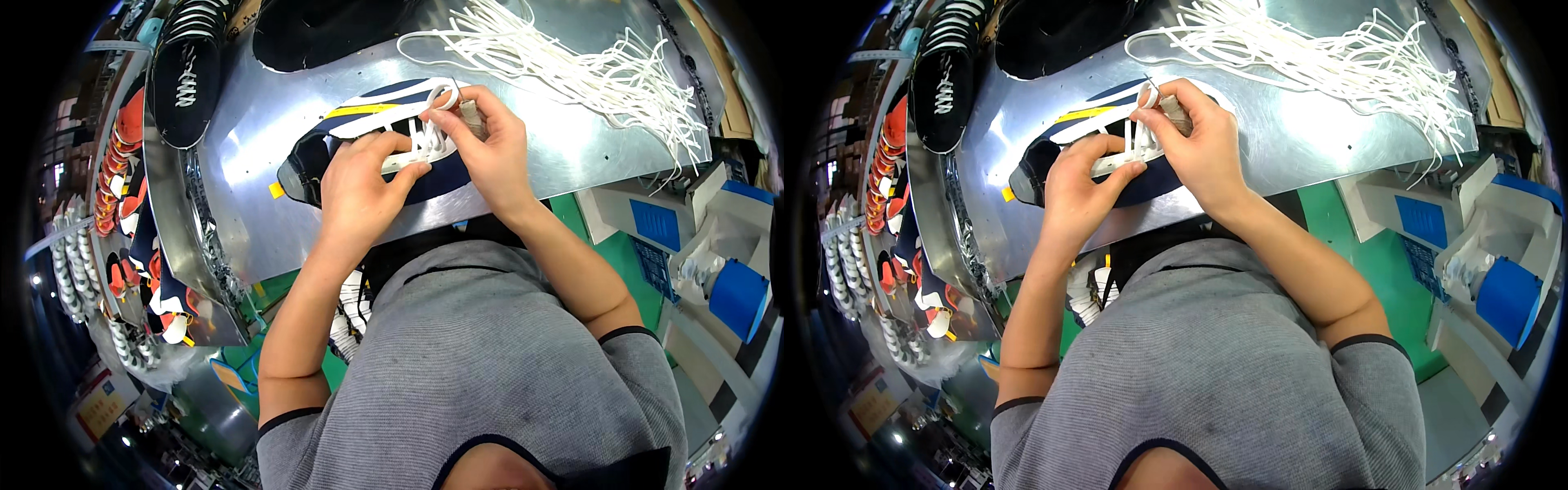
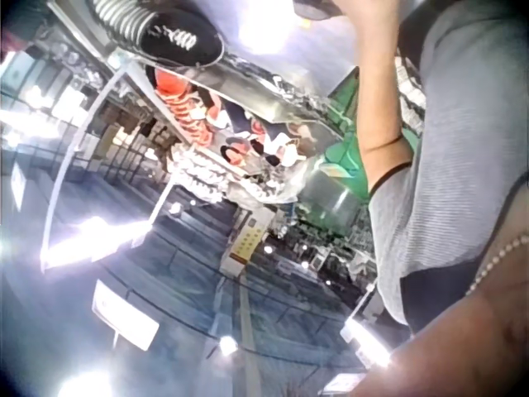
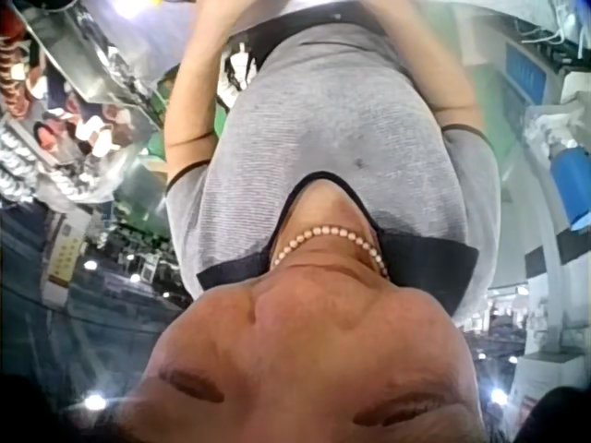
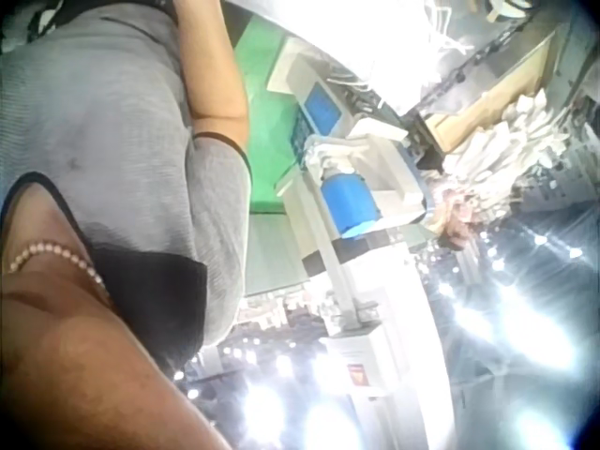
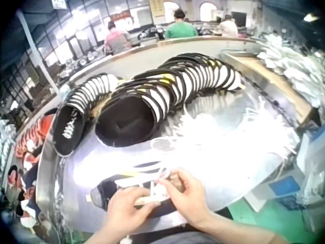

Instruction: The person threads shoelaces through the eyelets of shoe uppers. They take a shoelace from a pile, thread it through the eyelets of a shoe upper using a small tool to guide the lace, and place the finished upper back onto a stack.

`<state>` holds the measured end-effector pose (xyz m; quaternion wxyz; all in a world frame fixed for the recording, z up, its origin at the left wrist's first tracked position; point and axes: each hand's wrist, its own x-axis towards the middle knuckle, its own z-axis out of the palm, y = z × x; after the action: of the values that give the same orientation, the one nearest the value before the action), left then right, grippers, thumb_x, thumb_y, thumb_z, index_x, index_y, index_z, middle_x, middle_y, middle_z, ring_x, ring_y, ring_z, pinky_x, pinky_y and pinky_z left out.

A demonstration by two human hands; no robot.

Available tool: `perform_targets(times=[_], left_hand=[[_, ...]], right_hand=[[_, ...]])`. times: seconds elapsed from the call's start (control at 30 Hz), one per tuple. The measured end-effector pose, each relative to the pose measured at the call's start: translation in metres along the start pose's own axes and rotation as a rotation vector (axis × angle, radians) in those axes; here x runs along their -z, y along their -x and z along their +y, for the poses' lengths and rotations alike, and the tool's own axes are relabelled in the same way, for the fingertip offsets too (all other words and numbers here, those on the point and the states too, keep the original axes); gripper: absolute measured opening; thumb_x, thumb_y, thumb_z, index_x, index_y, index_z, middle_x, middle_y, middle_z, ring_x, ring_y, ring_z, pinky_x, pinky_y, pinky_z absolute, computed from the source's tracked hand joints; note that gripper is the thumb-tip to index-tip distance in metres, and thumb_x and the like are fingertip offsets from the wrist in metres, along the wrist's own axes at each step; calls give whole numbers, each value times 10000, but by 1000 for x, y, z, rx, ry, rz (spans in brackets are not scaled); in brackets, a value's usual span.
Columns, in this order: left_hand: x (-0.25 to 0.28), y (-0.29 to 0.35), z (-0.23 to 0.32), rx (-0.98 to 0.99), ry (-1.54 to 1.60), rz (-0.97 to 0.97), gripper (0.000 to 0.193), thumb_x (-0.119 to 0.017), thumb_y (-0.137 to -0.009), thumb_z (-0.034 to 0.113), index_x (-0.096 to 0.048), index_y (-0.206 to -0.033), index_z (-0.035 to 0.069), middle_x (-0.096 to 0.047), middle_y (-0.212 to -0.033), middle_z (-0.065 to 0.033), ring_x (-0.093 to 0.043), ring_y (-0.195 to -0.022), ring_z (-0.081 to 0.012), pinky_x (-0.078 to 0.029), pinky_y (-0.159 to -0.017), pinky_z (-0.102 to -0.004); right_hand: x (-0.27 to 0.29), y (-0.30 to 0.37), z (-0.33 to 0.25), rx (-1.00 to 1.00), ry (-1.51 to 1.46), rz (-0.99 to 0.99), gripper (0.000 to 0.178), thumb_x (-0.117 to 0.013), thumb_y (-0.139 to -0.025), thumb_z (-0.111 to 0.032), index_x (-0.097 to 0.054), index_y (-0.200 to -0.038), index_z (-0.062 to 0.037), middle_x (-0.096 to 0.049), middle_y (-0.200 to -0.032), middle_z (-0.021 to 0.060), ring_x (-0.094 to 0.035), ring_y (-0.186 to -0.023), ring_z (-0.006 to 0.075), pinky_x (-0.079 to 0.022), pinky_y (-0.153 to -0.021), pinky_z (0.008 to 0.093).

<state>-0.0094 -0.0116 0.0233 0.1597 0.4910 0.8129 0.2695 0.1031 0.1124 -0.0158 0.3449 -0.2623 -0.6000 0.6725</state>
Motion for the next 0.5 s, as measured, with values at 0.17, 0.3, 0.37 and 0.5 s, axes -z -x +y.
perform_targets(times=[0.17, 0.3, 0.37, 0.5], left_hand=[[-6, 0, 3, -60, -159, 118, 287, -784, -796, 299, -680, -874, 43, -673, -790, -103, -644, -770, -313, -491, -700, -401], [-8, -2, 0, -132, -145, 128, 280, -786, -796, 287, -673, -842, 35, -662, -750, -113, -639, -715, -324, -487, -653, -394], [-6, -2, 0, -148, -105, 142, 280, -793, -790, 273, -670, -828, 23, -659, -740, -115, -640, -696, -312, -483, -640, -380], [-8, -2, -2, -180, -91, 162, 277, -797, -786, 261, -666, -817, 18, -659, -741, -116, -639, -688, -299, -477, -632, -372]], right_hand=[[6, 10, -8, 80, 194, 46, 241, -698, -914, -143, -556, -1068, -24, -707, -872, 76, -662, -771, 136, -510, -684, 289], [28, 40, -28, -114, 400, -189, 251, -653, -948, -184, -510, -1070, -18, -700, -886, 159, -699, -802, 296, -522, -702, 357], [30, 44, -26, -128, 418, -236, 220, -636, -954, -180, -525, -1041, -11, -696, -861, 169, -700, -796, 318, -524, -682, 363], [31, 42, -27, -145, 455, -243, 190, -638, -948, -165, -551, -986, -1, -698, -818, 159, -707, -746, 296, -524, -654, 359]])
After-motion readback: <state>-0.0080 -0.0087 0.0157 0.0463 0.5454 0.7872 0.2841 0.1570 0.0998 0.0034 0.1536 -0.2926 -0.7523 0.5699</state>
